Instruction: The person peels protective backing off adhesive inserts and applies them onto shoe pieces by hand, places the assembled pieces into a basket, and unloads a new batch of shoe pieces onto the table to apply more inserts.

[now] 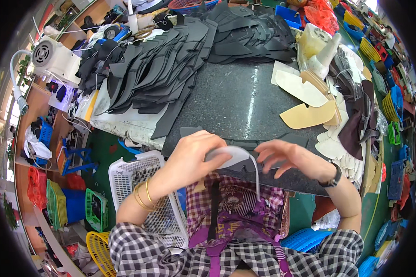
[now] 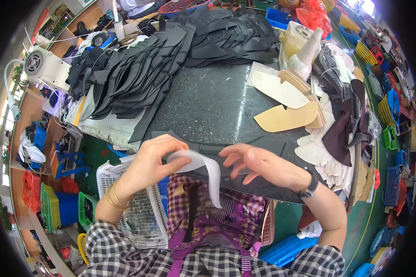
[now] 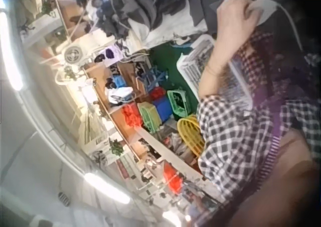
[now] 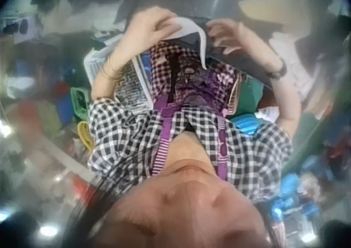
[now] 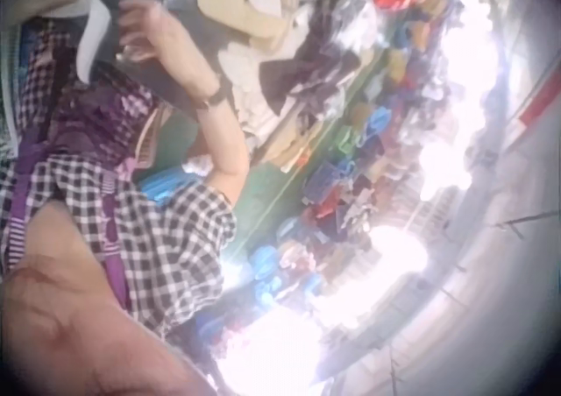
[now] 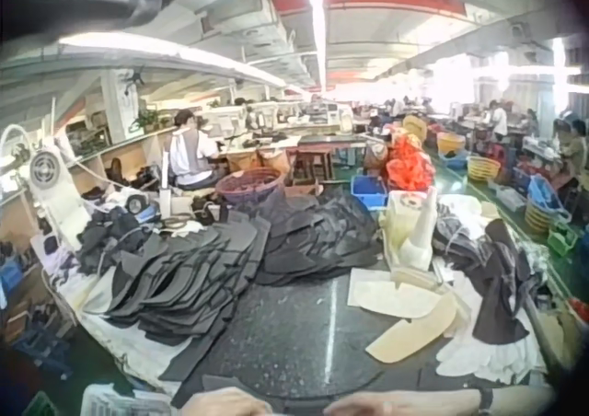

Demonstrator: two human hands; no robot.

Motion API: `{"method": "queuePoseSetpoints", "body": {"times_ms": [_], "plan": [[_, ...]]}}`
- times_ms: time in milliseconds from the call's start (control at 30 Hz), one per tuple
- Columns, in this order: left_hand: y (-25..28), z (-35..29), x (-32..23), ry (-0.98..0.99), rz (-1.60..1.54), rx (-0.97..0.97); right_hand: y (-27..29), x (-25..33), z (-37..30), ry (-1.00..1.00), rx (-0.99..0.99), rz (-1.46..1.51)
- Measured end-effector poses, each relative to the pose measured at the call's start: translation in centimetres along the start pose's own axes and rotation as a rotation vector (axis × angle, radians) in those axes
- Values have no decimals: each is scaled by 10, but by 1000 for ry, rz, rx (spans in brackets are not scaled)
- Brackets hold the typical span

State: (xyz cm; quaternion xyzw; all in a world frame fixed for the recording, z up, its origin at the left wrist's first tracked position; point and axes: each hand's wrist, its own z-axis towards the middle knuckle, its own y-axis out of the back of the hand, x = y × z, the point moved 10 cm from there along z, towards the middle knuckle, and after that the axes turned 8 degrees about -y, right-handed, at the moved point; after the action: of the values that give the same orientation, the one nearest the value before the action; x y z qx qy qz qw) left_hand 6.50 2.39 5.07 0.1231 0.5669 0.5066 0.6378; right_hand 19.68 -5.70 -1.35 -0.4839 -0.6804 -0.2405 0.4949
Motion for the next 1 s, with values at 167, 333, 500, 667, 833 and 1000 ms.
{"method": "queuePoseSetpoints", "body": {"times_ms": [167,333,500,667,833,1000], "plan": [[-26,8,41,305,-101,249,19,20,-1,-9,-458,-409],[-57,4,65,283,-71,412,37,-16,12,-212,-450,-383],[-70,0,72,208,-57,429,35,-33,21,-229,-386,-428],[-66,3,60,75,188,416,27,-20,25,-88,-425,-758],[-43,5,49,158,519,330,35,-6,13,-176,-611,-1329],[-55,-14,21,-148,519,179,-45,34,9,482,-531,-1618]]}}
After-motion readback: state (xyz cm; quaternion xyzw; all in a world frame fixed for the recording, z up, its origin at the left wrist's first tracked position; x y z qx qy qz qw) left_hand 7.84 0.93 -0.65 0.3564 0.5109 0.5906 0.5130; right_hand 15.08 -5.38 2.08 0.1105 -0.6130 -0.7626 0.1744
